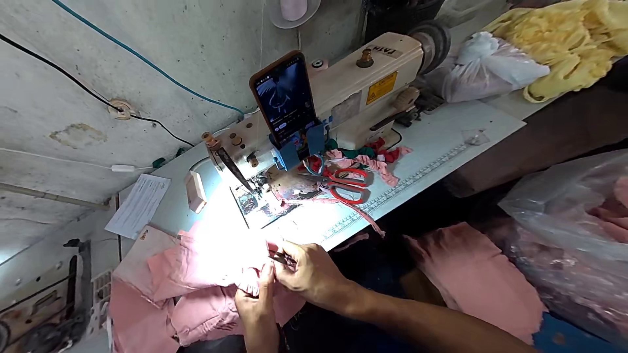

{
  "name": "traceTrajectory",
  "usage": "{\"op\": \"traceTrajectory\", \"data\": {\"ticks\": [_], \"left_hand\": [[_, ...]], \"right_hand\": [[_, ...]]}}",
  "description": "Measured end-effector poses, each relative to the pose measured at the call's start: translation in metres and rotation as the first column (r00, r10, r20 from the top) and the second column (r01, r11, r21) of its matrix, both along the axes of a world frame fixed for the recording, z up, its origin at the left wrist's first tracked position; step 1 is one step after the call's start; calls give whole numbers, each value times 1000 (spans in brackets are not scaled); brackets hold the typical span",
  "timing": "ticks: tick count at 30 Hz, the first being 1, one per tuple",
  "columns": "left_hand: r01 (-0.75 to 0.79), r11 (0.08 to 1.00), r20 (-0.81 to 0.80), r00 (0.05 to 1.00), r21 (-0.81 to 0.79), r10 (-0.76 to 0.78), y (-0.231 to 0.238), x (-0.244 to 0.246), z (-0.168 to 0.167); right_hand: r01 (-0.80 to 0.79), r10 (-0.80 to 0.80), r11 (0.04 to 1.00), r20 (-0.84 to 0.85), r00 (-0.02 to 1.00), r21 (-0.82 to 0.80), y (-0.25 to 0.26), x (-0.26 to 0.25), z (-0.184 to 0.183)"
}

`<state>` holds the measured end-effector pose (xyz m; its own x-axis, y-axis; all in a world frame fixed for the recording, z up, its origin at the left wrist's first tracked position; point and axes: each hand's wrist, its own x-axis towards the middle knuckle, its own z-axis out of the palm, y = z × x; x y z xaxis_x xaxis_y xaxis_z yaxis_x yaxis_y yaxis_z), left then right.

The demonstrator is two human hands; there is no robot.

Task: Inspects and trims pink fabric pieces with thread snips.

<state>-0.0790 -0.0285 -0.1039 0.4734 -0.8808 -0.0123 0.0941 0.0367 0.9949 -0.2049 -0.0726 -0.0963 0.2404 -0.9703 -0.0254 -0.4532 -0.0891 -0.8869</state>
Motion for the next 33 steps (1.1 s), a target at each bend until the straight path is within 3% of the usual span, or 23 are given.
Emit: {"op": "traceTrajectory", "data": {"ticks": [5,8,11,13,14,16,18,20,22,24,26,28,29,31,33], "left_hand": [[-31,999,94,995,-24,33,-2,-2,-1],[-51,999,51,997,-12,51,1,-4,-3],[-45,999,-287,957,-19,38,4,1,-9],[-54,997,-576,817,-51,15,7,4,-10],[-57,997,-662,750,-47,11,7,5,-9],[-71,997,-673,739,-26,36,5,8,-6],[-188,981,-493,859,-55,137,2,5,-4],[-257,935,-58,966,-243,251,5,-2,-5],[-155,886,338,885,-436,321,13,-1,-8],[-92,899,447,843,-428,299,17,3,-8],[-147,961,334,916,-232,221,18,-1,2],[-178,984,22,984,14,177,14,-2,12],[-154,986,-158,974,60,161,12,2,9],[-73,997,-361,930,11,72,9,10,-1],[-74,996,-302,952,-57,53,10,6,-3]], "right_hand": [[7,-46,969,-149,988,-248,6,1,-4],[-29,-10,967,-152,988,-252,6,1,-4],[-32,-7,966,-153,988,-255,7,5,-1],[-28,-12,967,-152,988,-253,5,6,3],[-28,-15,965,-158,987,-262,5,6,5],[-30,-17,960,-165,986,-277,6,6,7],[-23,-25,961,-168,985,-277,8,5,7],[6,-47,958,-137,989,-288,10,7,5],[38,-65,956,-85,994,-292,12,7,7],[42,-61,962,-60,996,-270,12,6,9],[22,-42,969,-74,996,-248,10,5,8],[-10,-9,980,-96,995,-201,9,4,7],[-19,0,984,-105,995,-180,9,4,7],[-22,2,987,-125,992,-159,12,4,5],[-7,-18,983,-138,990,-182,12,3,4]]}}
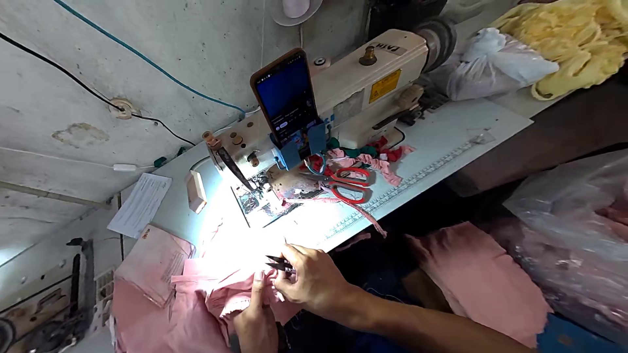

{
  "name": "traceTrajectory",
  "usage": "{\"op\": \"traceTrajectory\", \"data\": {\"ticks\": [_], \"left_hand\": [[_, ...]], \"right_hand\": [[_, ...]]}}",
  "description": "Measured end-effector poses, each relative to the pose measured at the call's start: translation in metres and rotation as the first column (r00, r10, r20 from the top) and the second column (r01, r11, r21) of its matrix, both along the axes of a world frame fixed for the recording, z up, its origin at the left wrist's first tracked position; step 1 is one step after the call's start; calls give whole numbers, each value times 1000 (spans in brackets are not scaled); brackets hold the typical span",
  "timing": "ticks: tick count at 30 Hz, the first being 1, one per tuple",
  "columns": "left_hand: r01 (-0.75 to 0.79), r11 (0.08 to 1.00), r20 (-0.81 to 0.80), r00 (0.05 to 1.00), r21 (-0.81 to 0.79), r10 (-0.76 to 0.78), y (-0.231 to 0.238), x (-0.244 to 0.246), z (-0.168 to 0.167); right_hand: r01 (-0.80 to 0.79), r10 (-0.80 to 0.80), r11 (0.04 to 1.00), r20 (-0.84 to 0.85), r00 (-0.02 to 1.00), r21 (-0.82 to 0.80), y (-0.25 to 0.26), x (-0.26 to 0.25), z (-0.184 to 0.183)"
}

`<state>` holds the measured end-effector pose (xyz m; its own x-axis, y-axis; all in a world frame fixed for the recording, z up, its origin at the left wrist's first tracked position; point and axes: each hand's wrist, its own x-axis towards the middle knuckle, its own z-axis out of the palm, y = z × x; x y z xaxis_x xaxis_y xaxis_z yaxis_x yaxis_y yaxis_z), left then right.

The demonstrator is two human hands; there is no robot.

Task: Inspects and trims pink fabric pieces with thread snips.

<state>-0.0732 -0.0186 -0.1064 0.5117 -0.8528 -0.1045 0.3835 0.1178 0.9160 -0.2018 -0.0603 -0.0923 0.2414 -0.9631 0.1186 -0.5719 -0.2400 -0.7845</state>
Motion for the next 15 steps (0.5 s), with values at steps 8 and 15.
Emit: {"op": "traceTrajectory", "data": {"ticks": [8,15], "left_hand": [[-108,988,217,973,106,83,-4,-11,9],[-3,999,432,902,34,-12,-2,-6,5]], "right_hand": [[-29,18,989,-71,997,-148,0,-1,-5],[-17,16,981,-6,1000,-196,-3,-5,-11]]}}
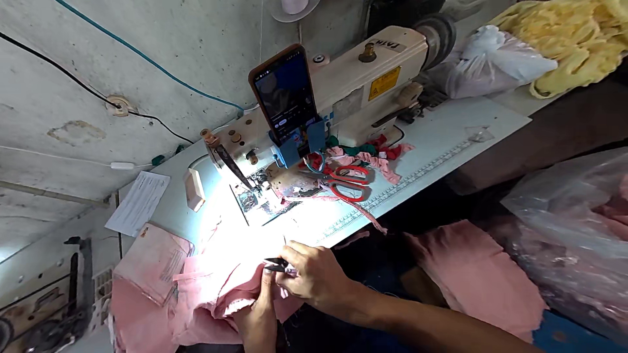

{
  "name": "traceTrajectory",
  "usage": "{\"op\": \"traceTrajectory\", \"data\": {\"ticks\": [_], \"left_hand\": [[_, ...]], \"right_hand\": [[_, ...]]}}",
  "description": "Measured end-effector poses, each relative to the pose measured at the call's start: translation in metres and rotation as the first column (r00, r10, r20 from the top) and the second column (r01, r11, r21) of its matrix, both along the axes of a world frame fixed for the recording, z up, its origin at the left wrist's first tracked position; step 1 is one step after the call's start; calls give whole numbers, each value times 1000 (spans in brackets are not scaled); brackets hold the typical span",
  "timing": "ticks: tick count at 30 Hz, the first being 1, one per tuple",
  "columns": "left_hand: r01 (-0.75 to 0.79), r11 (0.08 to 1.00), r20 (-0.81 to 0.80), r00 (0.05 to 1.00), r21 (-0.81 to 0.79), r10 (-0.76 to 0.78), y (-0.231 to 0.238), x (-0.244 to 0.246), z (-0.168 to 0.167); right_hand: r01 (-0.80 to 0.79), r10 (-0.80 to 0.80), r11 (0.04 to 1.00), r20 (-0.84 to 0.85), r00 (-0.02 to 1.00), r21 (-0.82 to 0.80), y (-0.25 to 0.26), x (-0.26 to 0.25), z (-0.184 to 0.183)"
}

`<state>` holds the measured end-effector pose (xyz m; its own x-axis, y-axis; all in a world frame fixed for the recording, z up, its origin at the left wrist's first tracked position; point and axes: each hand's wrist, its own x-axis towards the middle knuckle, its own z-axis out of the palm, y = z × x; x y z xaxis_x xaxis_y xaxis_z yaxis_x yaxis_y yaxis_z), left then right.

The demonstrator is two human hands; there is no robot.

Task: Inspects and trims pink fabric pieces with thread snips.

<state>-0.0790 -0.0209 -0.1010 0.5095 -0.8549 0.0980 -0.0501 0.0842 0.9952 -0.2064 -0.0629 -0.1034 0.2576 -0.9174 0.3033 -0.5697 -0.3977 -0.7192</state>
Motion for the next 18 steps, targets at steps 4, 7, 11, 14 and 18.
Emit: {"op": "traceTrajectory", "data": {"ticks": [4,7,11,14,18], "left_hand": [[49,999,80,995,22,-51,-2,3,-2],[-7,998,97,995,58,1,-3,0,-1],[14,993,109,994,120,-27,-2,2,2],[78,984,104,990,157,-96,0,6,7],[137,986,96,985,98,-146,-3,8,9]], "right_hand": [[-5,-5,982,48,999,190,-3,-1,-1],[4,-7,998,-54,999,-65,0,-2,-9],[-5,3,999,-47,999,-40,-3,-6,-5],[-37,37,992,2,999,119,-6,-9,-1],[-103,61,944,139,988,315,-10,-12,3]]}}
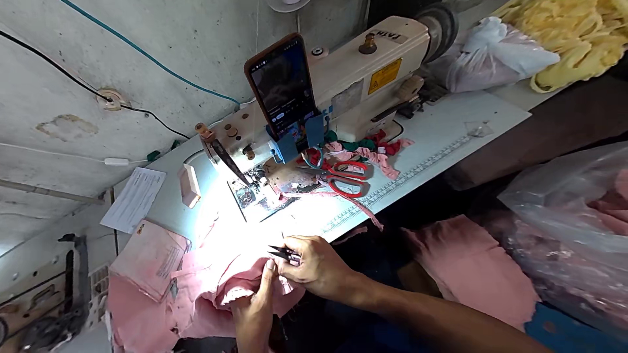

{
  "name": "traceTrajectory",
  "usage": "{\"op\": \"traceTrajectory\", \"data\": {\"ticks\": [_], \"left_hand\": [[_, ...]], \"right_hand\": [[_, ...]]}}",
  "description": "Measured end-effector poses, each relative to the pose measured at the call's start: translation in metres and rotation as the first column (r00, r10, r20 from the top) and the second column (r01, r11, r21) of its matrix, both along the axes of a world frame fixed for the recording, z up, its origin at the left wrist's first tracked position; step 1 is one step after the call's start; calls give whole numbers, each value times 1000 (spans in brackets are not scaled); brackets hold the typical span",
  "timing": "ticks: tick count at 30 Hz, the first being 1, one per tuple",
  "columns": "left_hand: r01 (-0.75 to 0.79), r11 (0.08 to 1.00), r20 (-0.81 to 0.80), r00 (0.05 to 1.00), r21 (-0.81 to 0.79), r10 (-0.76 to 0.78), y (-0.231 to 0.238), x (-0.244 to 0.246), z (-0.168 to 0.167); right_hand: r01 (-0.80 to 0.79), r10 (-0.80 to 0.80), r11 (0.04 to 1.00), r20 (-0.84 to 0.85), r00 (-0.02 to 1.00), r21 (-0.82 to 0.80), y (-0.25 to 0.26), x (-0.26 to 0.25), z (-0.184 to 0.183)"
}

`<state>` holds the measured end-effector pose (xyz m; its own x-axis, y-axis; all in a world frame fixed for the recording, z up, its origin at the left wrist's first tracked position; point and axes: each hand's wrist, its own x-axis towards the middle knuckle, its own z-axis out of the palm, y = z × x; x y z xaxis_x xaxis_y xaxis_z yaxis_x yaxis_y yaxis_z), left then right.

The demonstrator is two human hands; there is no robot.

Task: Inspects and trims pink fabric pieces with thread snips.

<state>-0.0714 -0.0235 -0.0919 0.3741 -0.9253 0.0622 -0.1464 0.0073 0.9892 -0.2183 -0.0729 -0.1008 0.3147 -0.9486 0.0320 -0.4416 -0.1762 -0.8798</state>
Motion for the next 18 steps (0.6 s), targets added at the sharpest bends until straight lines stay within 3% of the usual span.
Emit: {"op": "traceTrajectory", "data": {"ticks": [4,7,9,11,14,18], "left_hand": [[-8,999,-3,1000,44,8,-2,1,3],[45,998,-42,998,53,-43,-3,4,3],[66,997,-210,976,38,-57,-5,4,5],[62,997,-437,899,47,-35,-9,3,6],[24,994,-575,817,110,44,-15,2,4],[-1,997,-372,928,77,29,-13,-7,8]], "right_hand": [[17,-19,998,-28,999,-66,0,0,-2],[-23,15,993,70,997,113,-7,-7,2],[-98,22,957,267,963,274,-13,-11,1],[-171,24,931,414,910,323,-16,-13,-1],[-109,41,972,306,951,209,-12,-13,2],[25,-28,999,118,993,23,-6,-9,0]]}}
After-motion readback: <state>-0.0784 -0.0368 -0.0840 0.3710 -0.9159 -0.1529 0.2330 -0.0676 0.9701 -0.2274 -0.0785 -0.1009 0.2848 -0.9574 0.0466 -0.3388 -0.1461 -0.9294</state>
